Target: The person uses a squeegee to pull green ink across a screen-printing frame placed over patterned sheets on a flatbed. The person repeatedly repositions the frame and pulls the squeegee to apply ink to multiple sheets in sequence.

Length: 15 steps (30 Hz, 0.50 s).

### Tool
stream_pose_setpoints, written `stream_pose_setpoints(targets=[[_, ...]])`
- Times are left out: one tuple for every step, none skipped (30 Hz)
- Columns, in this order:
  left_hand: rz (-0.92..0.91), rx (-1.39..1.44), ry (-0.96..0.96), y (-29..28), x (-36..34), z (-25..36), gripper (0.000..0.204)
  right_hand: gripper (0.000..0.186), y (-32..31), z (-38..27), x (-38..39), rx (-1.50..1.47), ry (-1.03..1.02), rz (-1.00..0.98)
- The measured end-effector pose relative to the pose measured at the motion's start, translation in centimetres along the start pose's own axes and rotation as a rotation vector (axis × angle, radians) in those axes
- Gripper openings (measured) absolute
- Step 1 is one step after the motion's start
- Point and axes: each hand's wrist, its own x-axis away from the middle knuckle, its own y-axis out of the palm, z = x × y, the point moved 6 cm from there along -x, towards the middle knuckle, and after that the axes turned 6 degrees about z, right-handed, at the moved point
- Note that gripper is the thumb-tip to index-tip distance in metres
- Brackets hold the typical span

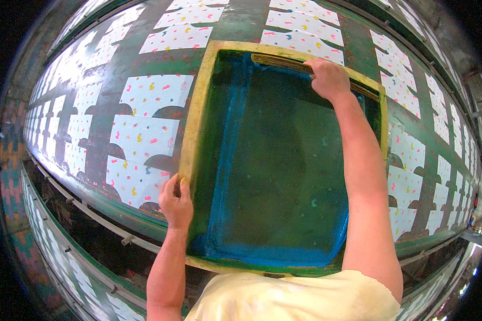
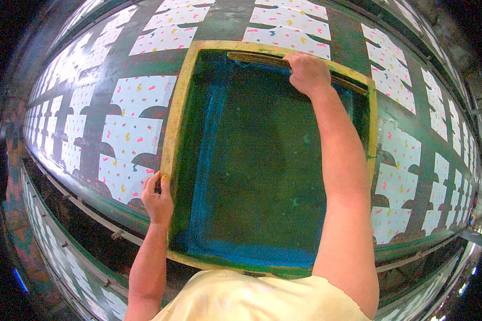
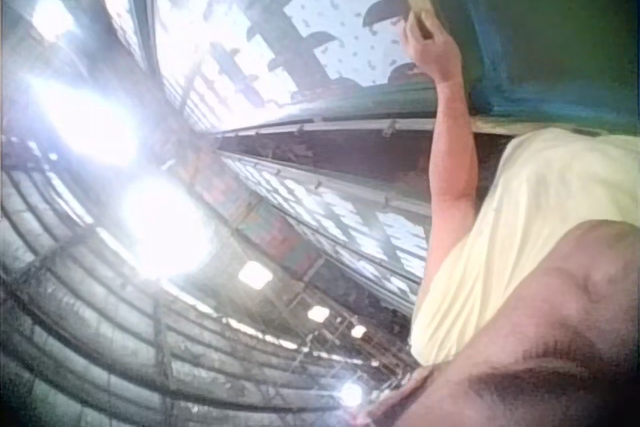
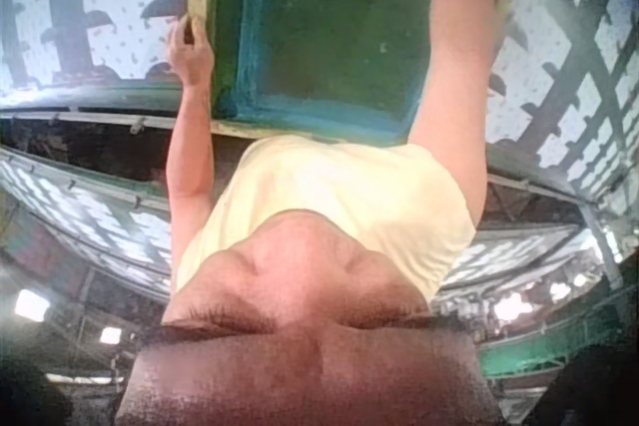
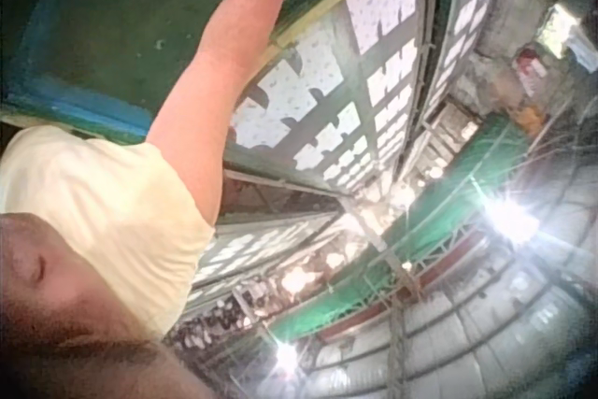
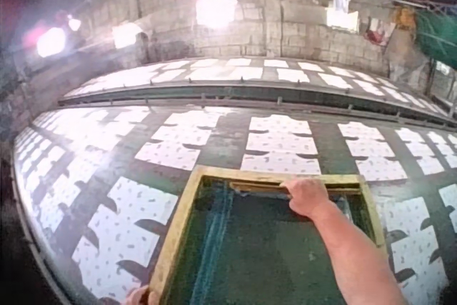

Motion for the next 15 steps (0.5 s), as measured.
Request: stream_pose_setpoints(targets=[[-0.003,0.017,-0.030,0.0,0.0,-0.1,0.025,0.046,0.1,0.3,-0.2,0.006,0.008,-0.045],[0.006,0.011,0.001,-0.1,0.0,0.2,0.025,0.046,0.0,0.5,-0.5,0.013,0.017,-0.087],[0.018,0.012,0.028,-0.1,-0.1,0.5,0.026,0.046,-0.2,0.7,-0.6,0.022,0.026,-0.128],[0.033,0.013,0.052,-0.2,-0.1,0.7,0.026,0.047,-0.6,0.4,-0.5,0.025,0.005,-0.131],[0.035,0.008,0.062,-0.3,-0.1,0.8,0.027,0.048,-0.9,-0.2,-0.2,0.032,-0.016,-0.135],[0.040,0.003,0.068,-0.3,-0.1,0.8,0.027,0.049,-1.2,-0.6,0.2,0.060,-0.013,-0.172],[0.053,0.005,0.080,-0.4,0.0,0.8,0.028,0.049,-1.4,-1.0,0.9,0.052,-0.026,-0.245],[0.044,0.017,0.062,-0.3,0.1,0.6,0.028,0.047,-1.8,-1.8,2.0,0.052,-0.040,-0.265],[0.041,0.036,0.049,-0.2,0.1,0.4,0.029,0.045,-2.2,-2.6,3.2,0.045,-0.041,-0.288],[0.039,0.056,0.036,-0.2,0.2,0.1,0.030,0.043,-2.6,-3.5,4.5,0.042,-0.038,-0.312],[0.046,0.050,0.058,-0.2,0.2,0.1,0.030,0.041,-2.9,-4.6,5.9,0.027,-0.044,-0.345],[0.053,0.045,0.082,-0.3,0.3,0.1,0.031,0.040,-3.2,-5.6,7.4,0.012,-0.048,-0.377],[0.060,0.042,0.100,-0.3,0.2,0.1,0.031,0.039,-3.6,-6.8,9.2,0.006,-0.043,-0.383],[0.049,0.065,0.112,-0.3,0.2,0.1,0.031,0.037,-4.3,-8.0,11.1,-0.012,-0.064,-0.353],[0.037,0.089,0.117,-0.3,0.1,0.1,0.031,0.037,-4.6,-9.1,13.0,0.001,-0.052,-0.354]])
